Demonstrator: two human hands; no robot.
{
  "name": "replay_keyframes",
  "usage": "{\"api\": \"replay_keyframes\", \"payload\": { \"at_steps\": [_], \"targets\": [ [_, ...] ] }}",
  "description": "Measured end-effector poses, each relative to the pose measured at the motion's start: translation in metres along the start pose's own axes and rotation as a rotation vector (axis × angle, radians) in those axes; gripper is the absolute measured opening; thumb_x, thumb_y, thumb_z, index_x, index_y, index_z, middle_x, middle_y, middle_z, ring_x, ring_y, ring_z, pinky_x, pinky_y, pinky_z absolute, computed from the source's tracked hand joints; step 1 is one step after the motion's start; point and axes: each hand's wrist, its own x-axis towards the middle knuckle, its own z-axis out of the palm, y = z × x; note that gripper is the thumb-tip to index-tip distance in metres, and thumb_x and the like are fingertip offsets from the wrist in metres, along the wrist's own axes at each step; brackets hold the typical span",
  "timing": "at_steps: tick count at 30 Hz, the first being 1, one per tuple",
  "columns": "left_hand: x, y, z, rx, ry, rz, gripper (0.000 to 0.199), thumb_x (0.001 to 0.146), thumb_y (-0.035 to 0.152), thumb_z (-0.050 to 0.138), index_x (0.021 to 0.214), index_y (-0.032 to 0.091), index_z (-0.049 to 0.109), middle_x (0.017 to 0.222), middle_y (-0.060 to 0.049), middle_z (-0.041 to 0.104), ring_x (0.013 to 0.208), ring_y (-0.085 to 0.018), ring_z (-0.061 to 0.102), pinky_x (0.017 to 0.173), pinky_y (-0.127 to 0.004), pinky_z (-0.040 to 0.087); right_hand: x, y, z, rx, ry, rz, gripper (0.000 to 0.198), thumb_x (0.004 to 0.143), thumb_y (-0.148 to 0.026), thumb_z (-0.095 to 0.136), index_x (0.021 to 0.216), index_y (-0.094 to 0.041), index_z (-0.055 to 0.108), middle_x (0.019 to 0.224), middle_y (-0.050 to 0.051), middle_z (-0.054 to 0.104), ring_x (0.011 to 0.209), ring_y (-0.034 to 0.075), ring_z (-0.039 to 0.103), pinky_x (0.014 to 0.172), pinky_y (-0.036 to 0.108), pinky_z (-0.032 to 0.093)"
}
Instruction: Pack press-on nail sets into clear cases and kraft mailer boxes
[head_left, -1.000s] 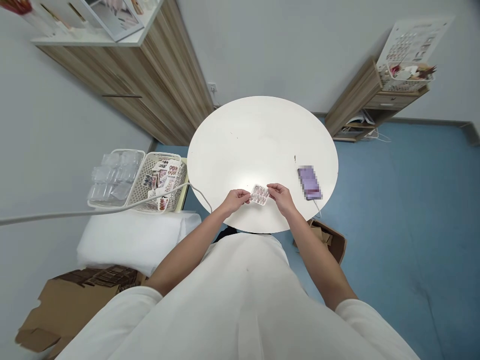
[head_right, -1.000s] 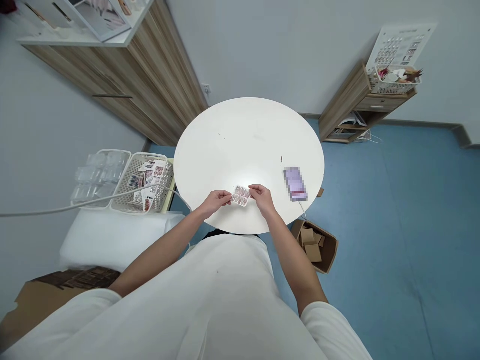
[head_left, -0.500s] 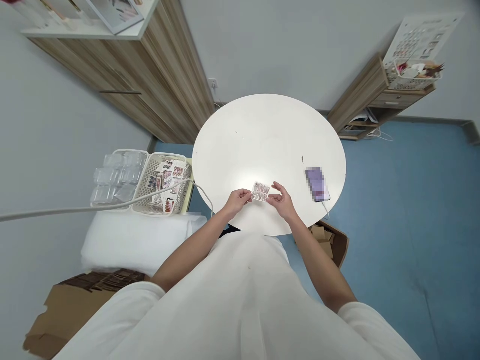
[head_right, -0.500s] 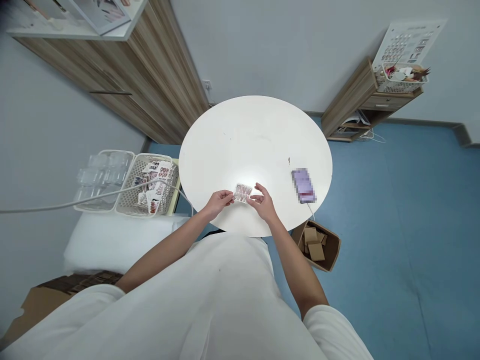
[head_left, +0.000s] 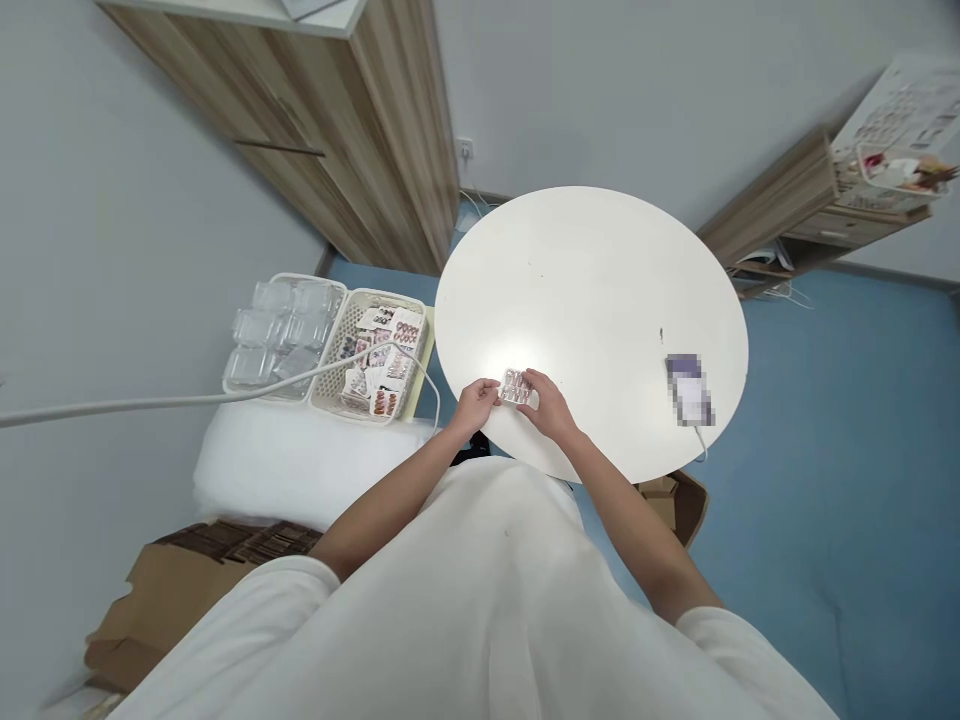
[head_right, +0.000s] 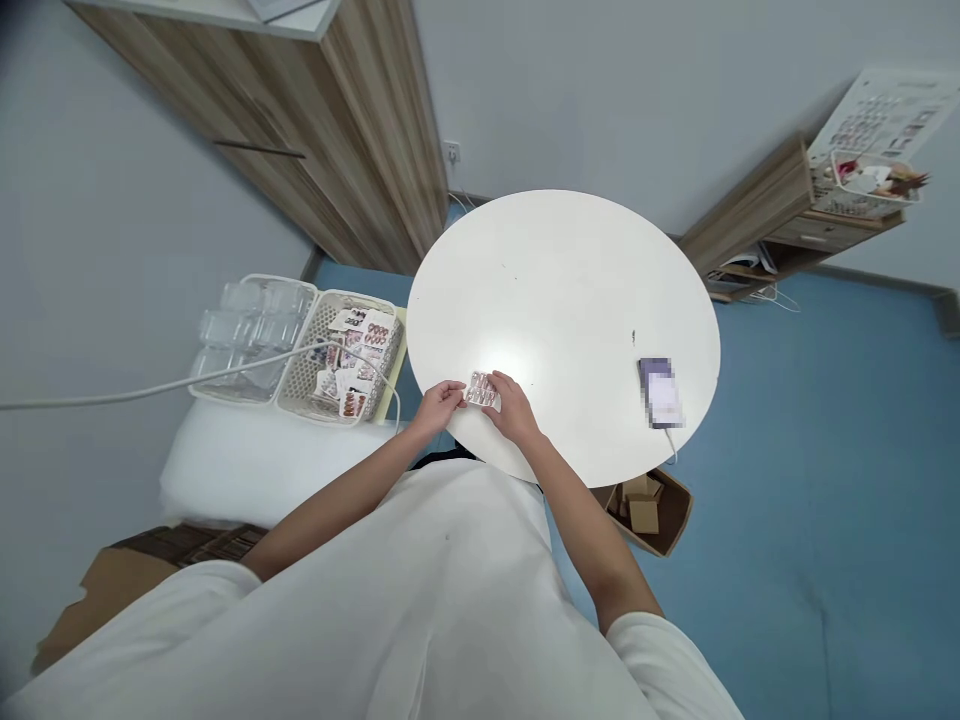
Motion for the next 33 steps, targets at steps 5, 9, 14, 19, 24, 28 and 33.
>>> {"api": "replay_keyframes", "payload": {
  "at_steps": [5, 9, 14, 19, 24, 28, 33],
  "targets": [
    [0.007, -0.022, -0.037, 0.321, 0.003, 0.18, 0.04, 0.078, 0.027, 0.05, 0.116, 0.016, 0.052, 0.094, -0.006, 0.059, 0.084, -0.016, 0.058, 0.075, -0.03, 0.045, 0.024, -0.011, 0.038, -0.185, -0.078, 0.03, 0.057, 0.072, -0.024, 0.061, 0.126, -0.022, 0.043, 0.132, 0.009, 0.045, 0.118, 0.027, 0.043, 0.095, 0.044, 0.038],
    [0.013, -0.035, -0.05, 0.62, -0.028, 0.285, 0.045, 0.077, 0.024, 0.051, 0.121, 0.016, 0.049, 0.098, -0.008, 0.054, 0.097, -0.021, 0.052, 0.084, -0.034, 0.043, 0.037, -0.013, 0.064, -0.31, -0.109, 0.048, 0.054, 0.074, -0.025, 0.06, 0.125, -0.02, 0.044, 0.133, 0.009, 0.045, 0.116, 0.027, 0.042, 0.094, 0.042, 0.036],
    [0.018, -0.046, -0.052, 0.819, 0.005, 0.269, 0.052, 0.077, 0.028, 0.051, 0.126, 0.015, 0.043, 0.106, -0.011, 0.05, 0.101, -0.025, 0.046, 0.087, -0.039, 0.039, 0.04, -0.012, 0.082, -0.387, -0.106, 0.067, 0.047, 0.078, -0.028, 0.055, 0.124, -0.022, 0.045, 0.135, 0.007, 0.043, 0.117, 0.028, 0.038, 0.094, 0.043, 0.032],
    [0.018, -0.049, -0.052, 0.925, 0.021, 0.257, 0.051, 0.078, 0.032, 0.051, 0.126, 0.017, 0.043, 0.109, -0.011, 0.048, 0.1, -0.026, 0.045, 0.083, -0.039, 0.039, 0.036, -0.013, 0.087, -0.428, -0.096, 0.062, 0.047, 0.081, -0.032, 0.049, 0.127, -0.025, 0.042, 0.14, 0.005, 0.036, 0.119, 0.028, 0.034, 0.095, 0.043, 0.027],
    [0.011, -0.047, -0.056, 0.975, 0.019, 0.299, 0.054, 0.08, 0.033, 0.047, 0.13, 0.016, 0.037, 0.116, -0.012, 0.048, 0.104, -0.027, 0.044, 0.083, -0.039, 0.038, 0.025, -0.015, 0.085, -0.42, -0.079, 0.046, 0.055, 0.081, -0.038, 0.047, 0.132, -0.022, 0.036, 0.143, 0.008, 0.029, 0.122, 0.028, 0.031, 0.096, 0.041, 0.026],
    [0.002, -0.045, -0.061, 1.011, -0.03, 0.42, 0.044, 0.084, 0.033, 0.042, 0.126, 0.018, 0.043, 0.125, -0.011, 0.047, 0.115, -0.026, 0.04, 0.093, -0.039, 0.032, 0.008, -0.018, 0.086, -0.427, -0.036, 0.078, 0.047, 0.082, -0.04, 0.044, 0.125, -0.021, 0.044, 0.137, 0.011, 0.038, 0.12, 0.028, 0.033, 0.095, 0.042, 0.025],
    [0.0, -0.043, -0.064, 1.088, -0.091, 0.455, 0.044, 0.087, 0.035, 0.037, 0.127, 0.017, 0.043, 0.13, -0.011, 0.047, 0.121, -0.026, 0.038, 0.097, -0.041, 0.027, 0.004, -0.026, 0.095, -0.487, -0.054, 0.102, 0.041, 0.084, -0.039, 0.042, 0.121, -0.021, 0.049, 0.135, 0.012, 0.042, 0.119, 0.029, 0.034, 0.095, 0.045, 0.02]
  ]
}}
